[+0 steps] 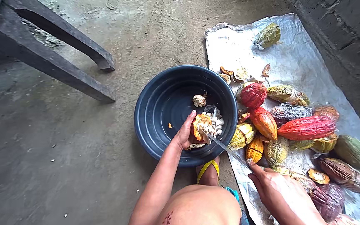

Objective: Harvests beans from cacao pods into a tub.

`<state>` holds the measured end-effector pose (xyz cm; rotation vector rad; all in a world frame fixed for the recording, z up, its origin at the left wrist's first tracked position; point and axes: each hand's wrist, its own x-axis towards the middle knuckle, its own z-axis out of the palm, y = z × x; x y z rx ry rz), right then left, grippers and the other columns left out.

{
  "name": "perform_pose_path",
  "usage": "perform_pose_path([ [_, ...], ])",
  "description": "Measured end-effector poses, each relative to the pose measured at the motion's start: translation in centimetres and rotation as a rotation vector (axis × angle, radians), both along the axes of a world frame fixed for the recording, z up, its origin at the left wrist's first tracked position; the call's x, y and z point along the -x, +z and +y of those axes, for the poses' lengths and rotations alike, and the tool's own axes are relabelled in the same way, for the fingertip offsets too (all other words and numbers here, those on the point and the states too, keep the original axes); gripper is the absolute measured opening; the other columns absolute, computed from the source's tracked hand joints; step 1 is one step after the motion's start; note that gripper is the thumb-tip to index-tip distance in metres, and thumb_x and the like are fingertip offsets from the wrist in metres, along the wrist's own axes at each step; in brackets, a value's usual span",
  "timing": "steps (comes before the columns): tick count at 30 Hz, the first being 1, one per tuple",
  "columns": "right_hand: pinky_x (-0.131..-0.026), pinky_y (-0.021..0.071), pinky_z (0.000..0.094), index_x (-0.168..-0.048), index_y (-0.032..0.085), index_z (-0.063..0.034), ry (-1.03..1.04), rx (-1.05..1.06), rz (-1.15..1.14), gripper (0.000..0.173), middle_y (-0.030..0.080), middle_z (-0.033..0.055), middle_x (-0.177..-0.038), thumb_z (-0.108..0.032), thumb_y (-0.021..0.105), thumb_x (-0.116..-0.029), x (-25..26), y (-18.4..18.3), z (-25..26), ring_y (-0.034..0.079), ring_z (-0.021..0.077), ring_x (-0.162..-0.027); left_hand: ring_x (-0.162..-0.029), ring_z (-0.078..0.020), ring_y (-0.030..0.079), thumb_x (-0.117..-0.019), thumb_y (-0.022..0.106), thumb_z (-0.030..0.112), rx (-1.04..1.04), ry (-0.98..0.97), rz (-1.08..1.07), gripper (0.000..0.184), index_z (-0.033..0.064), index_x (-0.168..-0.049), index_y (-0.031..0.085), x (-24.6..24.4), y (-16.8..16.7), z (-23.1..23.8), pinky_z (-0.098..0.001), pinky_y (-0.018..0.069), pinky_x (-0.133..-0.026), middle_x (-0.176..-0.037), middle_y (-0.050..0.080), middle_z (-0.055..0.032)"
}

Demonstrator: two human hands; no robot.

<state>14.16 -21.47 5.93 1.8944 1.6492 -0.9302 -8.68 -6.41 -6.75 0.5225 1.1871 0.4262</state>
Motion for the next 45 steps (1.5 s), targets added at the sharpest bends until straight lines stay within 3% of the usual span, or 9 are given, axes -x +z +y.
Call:
perform_pose_path([
  [6, -0.074, 0.0558, 0.0513, -0.149, 0.054, -0.0266, -0.003, 0.062, -0.018, 0.044, 0.073, 0.0161, -0.104, -0.042, 0.041, -0.1101, 0.5, -0.1, 0.5, 0.072, 0.0367, -0.092, -0.087, -0.027, 0.073, -0.1055, 0.02, 0.063, 0.007, -0.084, -0.016, 0.066, 0.0098, -0.119, 0.057, -0.1, -0.1, -0.1, -0.0421, 0.062, -0.072, -0.098, 0.071, -0.0131],
  [11, -0.085, 0.054, 0.0542, -0.141, 0.056, -0.0199, -0.011, 0.251, 0.004, 0.04, 0.072, 0.0162, -0.11, -0.041, 0.037, -0.1115, 1.0, -0.1, 2.9, 0.07, 0.0373, -0.107, -0.085, -0.0182, 0.068, -0.104, 0.039, 0.037, -0.267, -0.302, 0.108, 0.046, 0.0093, -0.138, 0.051, 0.0, -0.6, -0.3, -0.0359, 0.0589, -0.074, -0.103, 0.067, -0.0109],
  [15, -0.084, 0.0542, 0.0549, -0.137, 0.058, -0.016, 0.024, 0.233, 0.017, 0.04, 0.071, 0.0169, -0.111, -0.039, 0.037, -0.1117, 0.8, 1.0, 4.3, 0.069, 0.0376, -0.107, -0.086, -0.0132, 0.066, -0.1001, 0.051, 0.037, -0.493, -0.316, 0.172, 0.046, 0.0057, -0.133, 0.056, 0.3, -0.9, 0.0, -0.0334, 0.0571, -0.078, -0.103, 0.067, -0.009],
  [22, -0.075, 0.0559, 0.0494, -0.136, 0.058, -0.0102, 0.183, 0.19, -0.161, 0.035, 0.07, 0.0189, -0.109, -0.027, 0.04, -0.1104, 1.8, 1.9, 4.5, 0.071, 0.0375, -0.099, -0.113, -0.0252, 0.065, -0.087, 0.073, 0.043, -0.73, -0.707, 0.525, 0.054, 0.0114, -0.131, 0.065, 0.4, -0.2, 1.6, -0.0525, 0.0499, -0.1, -0.124, 0.068, -0.0129],
  [25, -0.075, 0.0556, 0.0504, -0.146, 0.052, -0.013, 0.2, 0.217, -0.182, 0.04, 0.069, 0.0208, -0.114, -0.027, 0.041, -0.1106, 1.9, 1.4, 3.8, 0.071, 0.0392, -0.098, -0.101, -0.0244, 0.068, -0.0947, 0.061, 0.033, -0.707, -0.573, 0.383, 0.045, 0.0046, -0.13, 0.064, 0.5, 0.0, 1.5, -0.0495, 0.0538, -0.091, -0.114, 0.069, -0.0155],
  [27, -0.078, 0.0554, 0.0524, -0.151, 0.049, -0.0175, 0.144, 0.219, -0.168, 0.044, 0.069, 0.0202, -0.116, -0.032, 0.041, -0.1108, 1.3, 1.1, 3.4, 0.07, 0.0399, -0.1, -0.092, -0.0165, 0.067, -0.0973, 0.046, 0.043, -0.636, -0.357, 0.242, 0.052, 0.005, -0.13, 0.061, 0.8, -0.8, 1.4, -0.0392, 0.0565, -0.081, -0.109, 0.069, -0.0099],
  [32, -0.076, 0.054, 0.0593, -0.135, 0.063, -0.0168, -0.001, 0.094, 0.062, 0.036, 0.073, 0.0193, -0.094, -0.037, 0.048, -0.1086, -3.0, 0.9, 0.7, 0.071, 0.0424, -0.093, -0.086, -0.0101, 0.072, -0.0992, 0.038, 0.05, -0.328, 0.088, -0.161, 0.043, 0.0183, -0.11, 0.064, 2.6, -1.5, 0.8, -0.0309, 0.0609, -0.078, -0.094, 0.074, 0.0008],
  [38, -0.058, 0.0554, 0.0436, -0.126, 0.064, -0.01, -0.269, -0.103, 0.534, 0.039, 0.062, 0.0054, -0.069, -0.038, 0.044, -0.108, -2.8, -1.2, -1.4, 0.064, 0.0221, -0.059, -0.091, -0.0121, 0.072, -0.0804, 0.067, 0.052, -0.42, 0.088, -0.359, 0.053, 0.0229, -0.125, 0.064, 2.4, -2.6, -0.4, -0.0333, 0.0612, -0.08, -0.103, 0.074, -0.0003],
  [45, -0.062, 0.0538, 0.0476, -0.126, 0.064, -0.0098, -0.244, -0.045, 0.539, 0.039, 0.063, 0.0079, -0.071, -0.038, 0.044, -0.1085, -1.6, -1.5, -1.5, 0.065, 0.026, -0.063, -0.095, -0.011, 0.07, -0.0792, 0.071, 0.056, -0.531, 0.021, -0.404, 0.06, 0.0235, -0.129, 0.061, 2.2, -2.4, 0.0, -0.0311, 0.0601, -0.082, -0.111, 0.071, 0.0005],
])
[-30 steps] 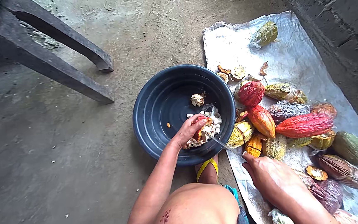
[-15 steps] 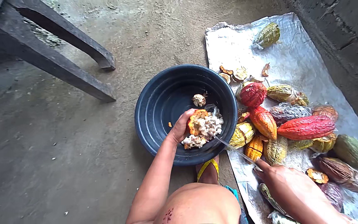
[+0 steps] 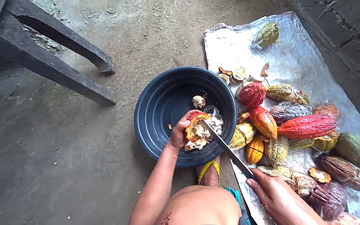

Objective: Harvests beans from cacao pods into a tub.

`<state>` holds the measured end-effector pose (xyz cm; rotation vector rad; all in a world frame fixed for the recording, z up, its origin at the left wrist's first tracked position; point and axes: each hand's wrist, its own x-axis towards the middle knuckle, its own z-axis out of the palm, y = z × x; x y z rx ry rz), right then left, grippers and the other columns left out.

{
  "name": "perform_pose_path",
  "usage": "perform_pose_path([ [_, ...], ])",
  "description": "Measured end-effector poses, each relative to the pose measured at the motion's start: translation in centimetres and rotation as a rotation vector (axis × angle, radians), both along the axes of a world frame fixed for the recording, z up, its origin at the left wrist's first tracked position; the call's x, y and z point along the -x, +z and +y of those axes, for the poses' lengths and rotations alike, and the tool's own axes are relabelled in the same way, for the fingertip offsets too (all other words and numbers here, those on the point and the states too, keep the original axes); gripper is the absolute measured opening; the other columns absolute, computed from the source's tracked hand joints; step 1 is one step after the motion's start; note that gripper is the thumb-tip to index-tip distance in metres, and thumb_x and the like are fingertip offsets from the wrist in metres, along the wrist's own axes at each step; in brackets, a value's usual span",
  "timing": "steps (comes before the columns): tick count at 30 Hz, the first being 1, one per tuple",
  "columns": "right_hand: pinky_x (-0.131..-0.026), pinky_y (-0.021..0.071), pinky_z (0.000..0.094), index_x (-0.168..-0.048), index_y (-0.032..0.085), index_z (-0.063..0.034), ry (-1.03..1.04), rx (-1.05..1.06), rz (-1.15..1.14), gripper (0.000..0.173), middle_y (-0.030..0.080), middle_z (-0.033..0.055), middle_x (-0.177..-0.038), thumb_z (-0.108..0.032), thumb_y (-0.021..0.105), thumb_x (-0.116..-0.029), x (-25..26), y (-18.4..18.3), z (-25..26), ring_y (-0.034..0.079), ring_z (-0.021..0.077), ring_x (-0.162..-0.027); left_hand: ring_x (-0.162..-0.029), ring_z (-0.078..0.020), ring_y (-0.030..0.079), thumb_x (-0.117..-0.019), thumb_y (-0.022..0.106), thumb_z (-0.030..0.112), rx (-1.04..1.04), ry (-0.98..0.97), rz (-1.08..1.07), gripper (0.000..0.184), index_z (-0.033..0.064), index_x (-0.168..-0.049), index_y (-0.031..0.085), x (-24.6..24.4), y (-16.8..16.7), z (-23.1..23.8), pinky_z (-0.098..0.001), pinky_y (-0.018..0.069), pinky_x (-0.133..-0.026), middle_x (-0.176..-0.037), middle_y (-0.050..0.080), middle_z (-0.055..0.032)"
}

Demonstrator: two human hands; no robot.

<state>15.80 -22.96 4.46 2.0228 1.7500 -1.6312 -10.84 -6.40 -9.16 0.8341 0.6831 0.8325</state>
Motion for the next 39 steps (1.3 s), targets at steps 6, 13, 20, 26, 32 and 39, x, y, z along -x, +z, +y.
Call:
perform_pose_path([
  [6, -0.062, 0.0535, 0.0439, -0.12, 0.062, -0.0097, 0.003, 0.129, 0.061, 0.037, 0.06, 0.0066, -0.071, -0.038, 0.041, -0.1098, 0.2, -1.0, 0.3, 0.063, 0.023, -0.062, -0.096, -0.0096, 0.07, -0.0799, 0.072, 0.052, -0.005, 0.009, -0.034, 0.056, 0.0238, -0.128, 0.063, 0.1, -0.1, -0.4, -0.0293, 0.0594, -0.082, -0.113, 0.071, 0.0009],
  [13, -0.064, 0.0539, 0.0427, -0.118, 0.059, -0.0085, 0.057, 0.304, 0.12, 0.036, 0.058, 0.0082, -0.073, -0.038, 0.038, -0.1117, 0.9, -2.4, 1.0, 0.062, 0.0232, -0.061, -0.091, -0.0177, 0.073, -0.0732, 0.068, 0.079, 0.062, -0.072, 0.011, 0.077, 0.0175, -0.119, 0.069, -0.1, 0.3, -0.6, -0.035, 0.0618, -0.08, -0.103, 0.074, -0.0067],
  [20, -0.069, 0.0536, 0.0471, -0.129, 0.058, -0.0104, 0.007, 0.211, 0.032, 0.039, 0.062, 0.0107, -0.078, -0.039, 0.037, -0.1116, 1.8, -2.4, 0.3, 0.065, 0.0275, -0.069, -0.086, -0.0065, 0.069, -0.0942, 0.052, 0.043, -0.077, 0.149, 0.268, 0.04, 0.0139, -0.117, 0.067, -1.8, 0.3, -0.8, -0.026, 0.0589, -0.076, -0.099, 0.073, 0.0014],
  [26, -0.071, 0.0544, 0.047, -0.134, 0.056, -0.0093, -0.1, 0.153, 0.017, 0.04, 0.064, 0.0111, -0.079, -0.037, 0.038, -0.1115, 3.8, -3.0, -0.4, 0.066, 0.0279, -0.072, -0.079, -0.0031, 0.064, -0.0983, 0.05, 0.02, -0.193, 0.502, 0.47, 0.029, 0.0061, -0.119, 0.063, -3.3, 0.5, -1.0, -0.0229, 0.0549, -0.071, -0.094, 0.067, 0.0027],
  [32, -0.067, 0.0543, 0.0463, -0.134, 0.059, -0.0098, -0.07, 0.091, 0.044, 0.042, 0.062, 0.0088, -0.074, -0.038, 0.039, -0.1107, 2.5, -3.2, -0.8, 0.065, 0.0256, -0.066, -0.088, -0.018, 0.072, -0.1078, 0.025, 0.043, 0.361, 0.466, 0.051, 0.049, 0.0138, -0.11, 0.064, -1.3, 1.4, -1.3, -0.0388, 0.0616, -0.077, -0.096, 0.073, -0.0067],
  [39, -0.061, 0.0514, 0.0432, -0.124, 0.062, -0.0125, -0.01, 0.101, 0.101, 0.039, 0.058, 0.0057, -0.07, -0.04, 0.039, -0.1097, 1.4, -2.2, -0.3, 0.06, 0.0219, -0.061, -0.09, -0.0201, 0.074, -0.1022, 0.027, 0.043, 0.373, 0.194, -0.089, 0.052, 0.014, -0.111, 0.069, 0.0, 0.8, -1.4, -0.0385, 0.0625, -0.079, -0.098, 0.075, -0.0093],
])
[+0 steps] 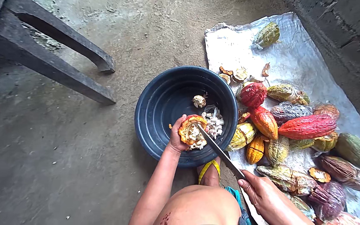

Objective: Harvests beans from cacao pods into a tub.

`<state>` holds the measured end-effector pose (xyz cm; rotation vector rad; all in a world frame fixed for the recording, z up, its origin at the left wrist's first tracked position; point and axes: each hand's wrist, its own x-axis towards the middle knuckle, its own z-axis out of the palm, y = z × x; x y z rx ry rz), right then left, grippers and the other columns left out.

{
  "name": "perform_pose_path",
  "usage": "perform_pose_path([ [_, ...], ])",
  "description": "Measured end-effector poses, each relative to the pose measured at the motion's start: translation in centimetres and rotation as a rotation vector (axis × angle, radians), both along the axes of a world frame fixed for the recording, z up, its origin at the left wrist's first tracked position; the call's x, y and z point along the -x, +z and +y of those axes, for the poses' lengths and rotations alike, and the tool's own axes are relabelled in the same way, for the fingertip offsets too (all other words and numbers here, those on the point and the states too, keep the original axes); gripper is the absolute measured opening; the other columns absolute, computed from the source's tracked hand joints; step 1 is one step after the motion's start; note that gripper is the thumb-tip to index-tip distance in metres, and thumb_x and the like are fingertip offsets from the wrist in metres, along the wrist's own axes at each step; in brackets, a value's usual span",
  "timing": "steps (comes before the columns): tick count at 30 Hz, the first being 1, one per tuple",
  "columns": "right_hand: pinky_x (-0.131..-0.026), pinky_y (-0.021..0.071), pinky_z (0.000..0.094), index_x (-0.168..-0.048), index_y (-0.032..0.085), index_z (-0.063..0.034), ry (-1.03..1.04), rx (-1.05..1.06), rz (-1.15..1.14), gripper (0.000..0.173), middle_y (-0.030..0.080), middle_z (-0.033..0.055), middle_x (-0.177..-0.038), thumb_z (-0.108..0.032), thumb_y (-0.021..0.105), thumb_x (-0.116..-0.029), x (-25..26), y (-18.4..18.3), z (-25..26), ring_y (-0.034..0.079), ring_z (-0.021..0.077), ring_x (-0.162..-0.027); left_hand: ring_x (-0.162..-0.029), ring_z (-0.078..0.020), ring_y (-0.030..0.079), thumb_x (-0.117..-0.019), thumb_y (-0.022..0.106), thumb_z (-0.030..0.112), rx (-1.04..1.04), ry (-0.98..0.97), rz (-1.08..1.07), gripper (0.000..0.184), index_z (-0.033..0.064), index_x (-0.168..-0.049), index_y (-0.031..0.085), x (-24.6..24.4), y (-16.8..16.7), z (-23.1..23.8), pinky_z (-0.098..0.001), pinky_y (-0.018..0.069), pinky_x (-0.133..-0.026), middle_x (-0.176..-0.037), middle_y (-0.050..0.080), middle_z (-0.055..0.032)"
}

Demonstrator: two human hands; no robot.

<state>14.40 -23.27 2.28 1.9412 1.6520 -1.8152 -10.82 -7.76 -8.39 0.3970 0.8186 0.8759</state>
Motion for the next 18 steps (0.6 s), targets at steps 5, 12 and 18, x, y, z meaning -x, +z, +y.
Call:
perform_pose_path([
  [5, -0.061, 0.0514, 0.0455, -0.122, 0.064, -0.0113, 0.028, -0.076, -0.047, 0.041, 0.059, 0.0064, -0.069, -0.041, 0.039, -0.109, -0.3, 0.3, -0.1, 0.062, 0.0242, -0.062, -0.088, -0.0149, 0.074, -0.1022, 0.032, 0.043, -0.027, -0.035, 0.024, 0.048, 0.015, -0.112, 0.069, 0.4, -0.2, 0.1, -0.0341, 0.0627, -0.077, -0.098, 0.075, -0.0059],
  [12, -0.068, 0.051, 0.0482, -0.122, 0.062, -0.0112, 0.125, 0.052, -0.074, 0.039, 0.061, 0.0102, -0.077, -0.04, 0.038, -0.1108, -0.4, 0.2, 0.8, 0.064, 0.028, -0.072, -0.088, -0.0196, 0.074, -0.0943, 0.048, 0.045, -0.117, -0.286, 0.127, 0.041, 0.0142, -0.114, 0.067, 0.6, 0.0, 0.4, -0.0364, 0.063, -0.078, -0.098, 0.075, -0.0088],
  [18, -0.081, 0.0537, 0.0523, -0.132, 0.056, -0.0089, 0.081, 0.115, -0.228, 0.039, 0.069, 0.016, -0.093, -0.037, 0.037, -0.1118, 2.4, 0.1, 1.5, 0.07, 0.0354, -0.093, -0.084, -0.0095, 0.068, -0.1021, 0.032, 0.021, -0.24, 0.102, 0.508, 0.036, 0.005, -0.114, 0.063, -3.7, 0.2, -0.7, -0.0285, 0.0582, -0.076, -0.094, 0.07, -0.0026],
])
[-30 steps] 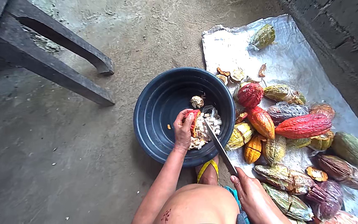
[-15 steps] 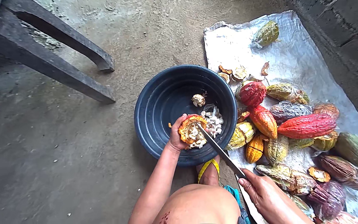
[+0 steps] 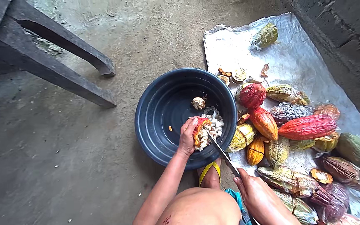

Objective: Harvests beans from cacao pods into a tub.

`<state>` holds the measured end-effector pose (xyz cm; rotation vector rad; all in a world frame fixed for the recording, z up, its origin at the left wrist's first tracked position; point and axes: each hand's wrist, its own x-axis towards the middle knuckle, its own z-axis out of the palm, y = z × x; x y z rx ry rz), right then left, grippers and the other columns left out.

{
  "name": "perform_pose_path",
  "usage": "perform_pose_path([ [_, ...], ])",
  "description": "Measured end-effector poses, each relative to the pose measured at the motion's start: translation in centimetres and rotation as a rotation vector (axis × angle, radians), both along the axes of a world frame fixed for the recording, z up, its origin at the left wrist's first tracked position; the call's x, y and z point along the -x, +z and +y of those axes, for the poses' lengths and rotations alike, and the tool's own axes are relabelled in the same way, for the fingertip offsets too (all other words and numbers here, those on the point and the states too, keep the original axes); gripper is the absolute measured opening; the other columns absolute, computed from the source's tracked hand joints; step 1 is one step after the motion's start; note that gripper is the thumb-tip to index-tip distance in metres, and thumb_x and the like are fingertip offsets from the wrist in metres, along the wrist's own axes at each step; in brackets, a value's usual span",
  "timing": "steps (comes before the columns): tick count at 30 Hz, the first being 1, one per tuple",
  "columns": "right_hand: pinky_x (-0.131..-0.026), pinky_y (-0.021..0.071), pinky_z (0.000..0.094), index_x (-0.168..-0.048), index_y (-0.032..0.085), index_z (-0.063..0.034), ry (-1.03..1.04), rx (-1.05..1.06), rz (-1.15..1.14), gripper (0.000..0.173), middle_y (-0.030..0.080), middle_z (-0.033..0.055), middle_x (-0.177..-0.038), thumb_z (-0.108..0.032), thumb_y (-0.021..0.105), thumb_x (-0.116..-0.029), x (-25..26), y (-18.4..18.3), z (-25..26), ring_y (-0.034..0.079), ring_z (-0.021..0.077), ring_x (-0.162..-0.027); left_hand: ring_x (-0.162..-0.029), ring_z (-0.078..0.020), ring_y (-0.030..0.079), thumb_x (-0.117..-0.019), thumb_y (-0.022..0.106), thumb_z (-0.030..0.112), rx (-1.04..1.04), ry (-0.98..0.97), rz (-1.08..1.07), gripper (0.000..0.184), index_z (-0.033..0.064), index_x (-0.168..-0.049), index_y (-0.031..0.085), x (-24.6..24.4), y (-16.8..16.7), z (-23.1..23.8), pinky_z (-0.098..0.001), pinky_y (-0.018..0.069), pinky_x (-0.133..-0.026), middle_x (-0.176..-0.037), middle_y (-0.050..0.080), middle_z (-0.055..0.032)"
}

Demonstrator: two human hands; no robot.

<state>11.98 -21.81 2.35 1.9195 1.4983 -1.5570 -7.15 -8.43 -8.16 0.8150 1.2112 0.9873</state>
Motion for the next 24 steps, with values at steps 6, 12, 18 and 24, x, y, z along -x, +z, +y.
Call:
perform_pose_path([
  [6, -0.074, 0.0527, 0.0481, -0.126, 0.059, -0.0064, -0.17, -0.082, 0.206, 0.035, 0.064, 0.0123, -0.083, -0.032, 0.041, -0.1108, 0.5, -1.6, -1.5, 0.066, 0.0289, -0.078, -0.078, -0.0064, 0.067, -0.0992, 0.038, 0.017, -0.143, 0.195, 0.063, 0.032, 0.0045, -0.109, 0.066, -1.1, 0.0, -0.3, -0.0257, 0.0571, -0.072, -0.087, 0.069, 0.0005],
  [12, -0.057, 0.0537, 0.0303, -0.126, 0.057, -0.0081, -0.508, 0.02, 0.499, 0.031, 0.057, 0.0012, -0.073, -0.029, 0.041, -0.1105, 1.9, -1.9, -2.5, 0.059, 0.0103, -0.057, -0.083, -0.0073, 0.069, -0.1007, 0.03, 0.022, -0.112, 0.274, -0.129, 0.037, 0.0098, -0.112, 0.063, -1.1, 0.1, -0.5, -0.0263, 0.0593, -0.073, -0.093, 0.071, 0.0002],
  [18, -0.069, 0.0516, 0.0427, -0.127, 0.061, -0.0054, -0.325, -0.16, 0.274, 0.037, 0.062, 0.0084, -0.078, -0.031, 0.041, -0.1101, 1.5, -2.2, -2.3, 0.062, 0.0223, -0.071, -0.09, -0.0167, 0.069, -0.1089, 0.022, 0.035, 0.125, 0.408, -0.408, 0.045, 0.013, -0.112, 0.06, -1.1, 1.3, -0.1, -0.0374, 0.0591, -0.077, -0.097, 0.069, -0.0054],
  [24, -0.061, 0.0553, 0.0426, -0.131, 0.059, -0.0102, -0.283, -0.195, 0.153, 0.04, 0.06, 0.0055, -0.068, -0.038, 0.038, -0.1102, -1.1, -3.0, -2.1, 0.062, 0.0212, -0.057, -0.094, -0.027, 0.069, -0.108, 0.023, 0.047, 0.292, 0.376, -0.439, 0.049, 0.0124, -0.116, 0.057, -0.2, 1.6, 0.4, -0.0498, 0.0578, -0.081, -0.102, 0.068, -0.0114],
])
